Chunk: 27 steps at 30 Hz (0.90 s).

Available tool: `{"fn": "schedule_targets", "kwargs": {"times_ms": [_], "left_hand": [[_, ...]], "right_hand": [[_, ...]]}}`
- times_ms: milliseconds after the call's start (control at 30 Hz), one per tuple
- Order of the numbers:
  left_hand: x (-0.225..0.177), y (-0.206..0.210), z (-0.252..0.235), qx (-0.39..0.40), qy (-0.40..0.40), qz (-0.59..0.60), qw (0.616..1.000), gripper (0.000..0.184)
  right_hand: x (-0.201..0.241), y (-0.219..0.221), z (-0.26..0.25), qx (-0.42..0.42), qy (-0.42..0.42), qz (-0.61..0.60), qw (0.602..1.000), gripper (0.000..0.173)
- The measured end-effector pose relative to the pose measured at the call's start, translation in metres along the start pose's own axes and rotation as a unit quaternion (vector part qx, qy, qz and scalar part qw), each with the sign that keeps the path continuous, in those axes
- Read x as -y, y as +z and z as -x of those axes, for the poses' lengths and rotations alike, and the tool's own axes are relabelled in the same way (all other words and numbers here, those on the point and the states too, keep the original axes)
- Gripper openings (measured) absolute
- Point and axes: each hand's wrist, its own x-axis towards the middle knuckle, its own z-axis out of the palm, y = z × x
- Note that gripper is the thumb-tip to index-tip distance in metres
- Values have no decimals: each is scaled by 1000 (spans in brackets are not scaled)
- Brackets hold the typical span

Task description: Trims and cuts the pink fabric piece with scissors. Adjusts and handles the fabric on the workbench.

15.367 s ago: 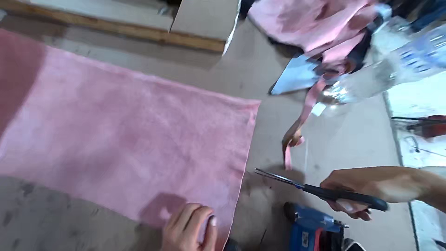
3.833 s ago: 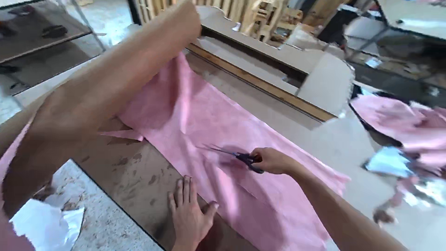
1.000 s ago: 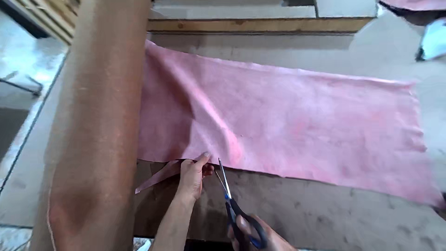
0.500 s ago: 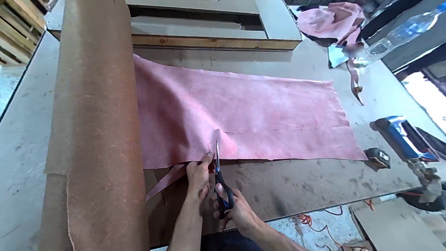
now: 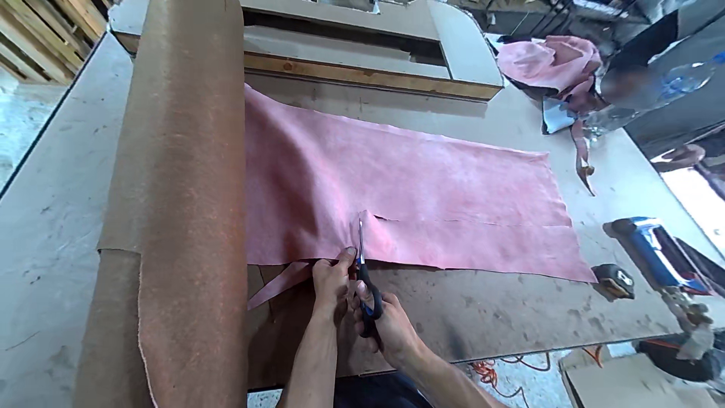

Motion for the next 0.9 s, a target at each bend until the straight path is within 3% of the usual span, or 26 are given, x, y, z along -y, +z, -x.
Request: {"fn": "schedule_targets", "kwargs": {"times_ms": [100,267,467,633,900], "left_hand": [[3,1,0,13,12,20,1000,24],[1,3,-15,10,-22,-61,998,26],[10,3,-23,12,6,-60,998,24],[26,6,-40,15,18,28,999,21],[33,7,-50,33,45,64,996,23]], "right_hand": [[5,-2,3,6,7,-17,1000,41],[19,-4,-12,22,12,-42,999,43],[22,-4,-11,15,-4,-49,999,40],[40,-3,-25,19,9,-71,997,45],[37,5,-27,-24,-32,-71,997,40]]}}
